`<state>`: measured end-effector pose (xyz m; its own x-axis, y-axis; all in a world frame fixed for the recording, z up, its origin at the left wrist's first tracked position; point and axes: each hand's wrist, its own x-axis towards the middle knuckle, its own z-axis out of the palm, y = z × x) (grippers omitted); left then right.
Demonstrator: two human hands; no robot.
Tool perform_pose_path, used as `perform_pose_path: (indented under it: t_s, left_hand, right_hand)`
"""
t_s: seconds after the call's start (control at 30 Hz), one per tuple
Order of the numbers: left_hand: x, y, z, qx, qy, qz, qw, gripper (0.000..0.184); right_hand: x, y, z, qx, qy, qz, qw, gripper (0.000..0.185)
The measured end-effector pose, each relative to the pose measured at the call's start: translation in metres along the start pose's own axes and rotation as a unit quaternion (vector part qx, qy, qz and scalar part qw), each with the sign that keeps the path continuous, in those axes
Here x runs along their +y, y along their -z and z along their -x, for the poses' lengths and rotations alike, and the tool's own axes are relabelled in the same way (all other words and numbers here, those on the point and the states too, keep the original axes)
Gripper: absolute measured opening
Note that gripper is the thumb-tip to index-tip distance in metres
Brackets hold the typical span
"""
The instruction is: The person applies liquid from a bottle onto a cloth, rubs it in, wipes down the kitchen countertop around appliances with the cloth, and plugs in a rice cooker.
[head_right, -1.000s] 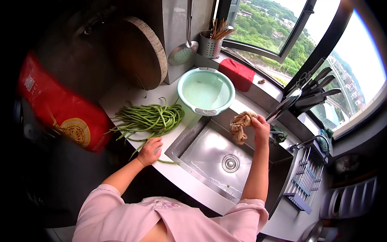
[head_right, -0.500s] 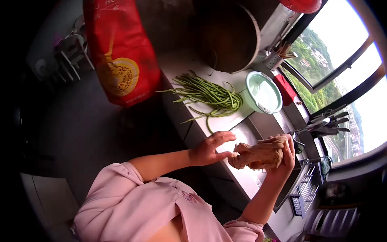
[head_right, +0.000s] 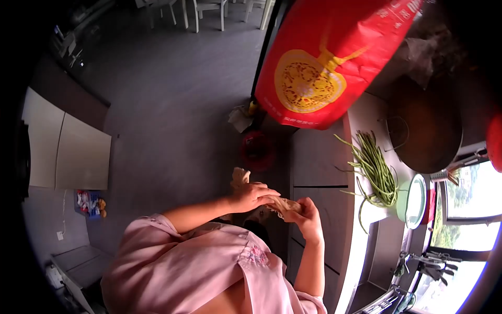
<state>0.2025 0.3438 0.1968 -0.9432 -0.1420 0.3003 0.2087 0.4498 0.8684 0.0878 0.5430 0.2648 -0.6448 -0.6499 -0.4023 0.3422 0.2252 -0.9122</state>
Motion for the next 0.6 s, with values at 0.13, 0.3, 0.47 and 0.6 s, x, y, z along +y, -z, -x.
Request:
perform_pose_path:
  t_s: [0.13,0.3,0.47,0.6]
  left_hand:
    - [-0.04,0.022,0.017,0.11,0.093,0.055,0.988,0.025]
    - [-0.085,0.054,0.01,0.108,0.342,0.331,0.873,0.034]
    - [-0.119,0.089,-0.013,0.21,0.394,0.38,0.81,0.033]
    - [-0.151,0.111,-0.028,0.254,0.417,0.4,0.776,0.03]
  right_hand:
    - [-0.009,-0.047,-0.049,-0.098,0.033,0.151,0.983,0.035]
    - [0.032,-0.054,-0.143,-0.15,-0.056,0.023,0.987,0.014]
    - [0.036,-0.09,-0.216,-0.182,-0.193,-0.264,0.927,0.016]
    - [0.037,-0.118,-0.259,-0.237,-0.221,-0.299,0.898,0.044]
